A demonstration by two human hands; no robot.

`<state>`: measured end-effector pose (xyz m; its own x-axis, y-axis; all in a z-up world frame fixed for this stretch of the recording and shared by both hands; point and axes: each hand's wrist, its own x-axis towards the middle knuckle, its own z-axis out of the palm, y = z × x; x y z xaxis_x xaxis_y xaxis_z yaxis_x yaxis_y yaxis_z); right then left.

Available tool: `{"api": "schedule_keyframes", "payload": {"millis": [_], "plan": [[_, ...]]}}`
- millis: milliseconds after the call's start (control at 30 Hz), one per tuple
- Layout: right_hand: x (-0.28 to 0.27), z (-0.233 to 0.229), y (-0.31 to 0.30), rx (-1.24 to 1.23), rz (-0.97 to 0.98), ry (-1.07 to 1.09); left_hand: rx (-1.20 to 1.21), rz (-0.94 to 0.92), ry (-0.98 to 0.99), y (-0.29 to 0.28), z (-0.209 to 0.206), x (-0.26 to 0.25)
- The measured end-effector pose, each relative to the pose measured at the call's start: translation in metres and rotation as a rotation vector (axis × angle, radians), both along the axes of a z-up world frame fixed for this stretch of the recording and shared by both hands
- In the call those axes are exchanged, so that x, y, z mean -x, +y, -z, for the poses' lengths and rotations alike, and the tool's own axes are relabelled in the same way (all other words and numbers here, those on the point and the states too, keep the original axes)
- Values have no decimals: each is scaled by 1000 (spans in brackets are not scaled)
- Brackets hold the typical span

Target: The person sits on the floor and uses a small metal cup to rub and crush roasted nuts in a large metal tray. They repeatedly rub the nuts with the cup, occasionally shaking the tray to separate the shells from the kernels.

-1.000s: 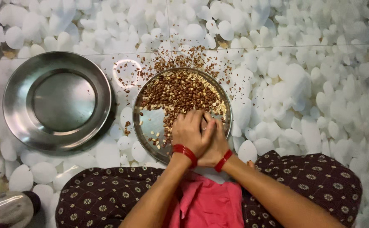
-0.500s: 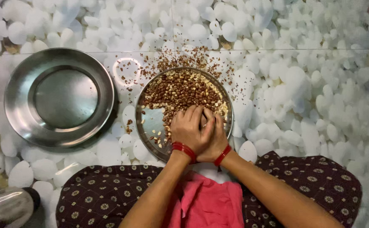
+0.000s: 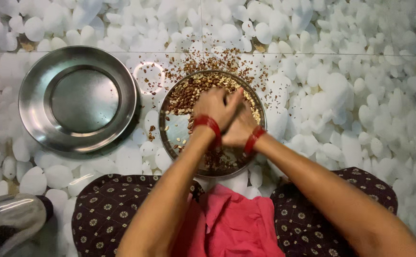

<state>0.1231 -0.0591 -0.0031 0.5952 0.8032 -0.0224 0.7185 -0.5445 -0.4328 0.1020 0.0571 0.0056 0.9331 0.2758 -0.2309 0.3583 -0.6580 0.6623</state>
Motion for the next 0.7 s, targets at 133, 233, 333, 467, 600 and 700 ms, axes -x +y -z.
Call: {"api": "schedule_keyframes", "payload": {"millis": [133,233,333,467,600,700], "plan": [[-30,4,25,9,68,94,-4,-27,-74,30,-3,-32],[-30,15,38,154,97,76,-8,-56,-101,39,8,-32],[-21,30,27,77,-9,-110,25,-105,-94,36,23,-19],[16,35,16,126,29,-71,-54,-102,-228,19,31,18],[47,27,4,141,46,-100,-93,-85,-327,8,29,47],[63,25,-4,9,30,-196,-133,-86,-462,-2,28,68]]}}
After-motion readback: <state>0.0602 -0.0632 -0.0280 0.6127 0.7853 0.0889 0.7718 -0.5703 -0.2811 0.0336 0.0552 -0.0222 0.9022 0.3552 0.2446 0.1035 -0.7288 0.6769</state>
